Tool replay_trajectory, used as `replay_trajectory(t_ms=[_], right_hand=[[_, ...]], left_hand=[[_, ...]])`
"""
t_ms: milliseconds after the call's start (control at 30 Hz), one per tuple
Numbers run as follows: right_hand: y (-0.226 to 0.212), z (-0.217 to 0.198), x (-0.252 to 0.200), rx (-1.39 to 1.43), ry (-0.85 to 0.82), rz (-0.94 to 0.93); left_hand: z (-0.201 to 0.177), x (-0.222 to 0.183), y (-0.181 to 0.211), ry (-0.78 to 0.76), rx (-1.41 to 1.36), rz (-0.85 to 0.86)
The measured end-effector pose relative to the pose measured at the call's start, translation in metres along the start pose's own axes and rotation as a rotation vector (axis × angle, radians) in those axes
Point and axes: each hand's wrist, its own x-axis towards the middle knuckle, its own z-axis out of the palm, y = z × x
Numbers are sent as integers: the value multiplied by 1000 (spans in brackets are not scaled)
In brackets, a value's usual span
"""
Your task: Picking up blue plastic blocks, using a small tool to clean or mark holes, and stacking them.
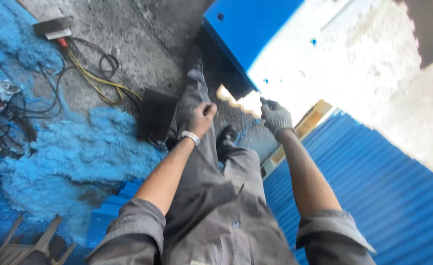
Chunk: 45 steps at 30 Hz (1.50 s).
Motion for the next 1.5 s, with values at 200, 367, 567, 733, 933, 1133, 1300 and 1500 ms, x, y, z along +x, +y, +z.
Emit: replay_trajectory(t_ms=[200,367,567,733,933,1133,1300,1500], right_hand=[[-72,44,117,-384,1,-32],[-139,82,207,-585,-39,-81],[-153,114,306,-839,69,-414],[-154,121,348,-1072,105,-640],[-160,113,362,-1213,161,-725],[-136,135,342,-996,199,-537],[-133,172,343,-906,172,-186],[-164,176,374,-945,15,-125]], left_hand=[[35,90,-7,-54,11,-86],[79,158,-47,-40,40,-48],[95,203,-41,-160,130,149],[113,231,-39,-240,260,278],[125,251,-35,-383,511,171],[129,267,-78,-318,540,20],[140,266,-70,-146,395,154],[153,252,-65,-98,387,252]])
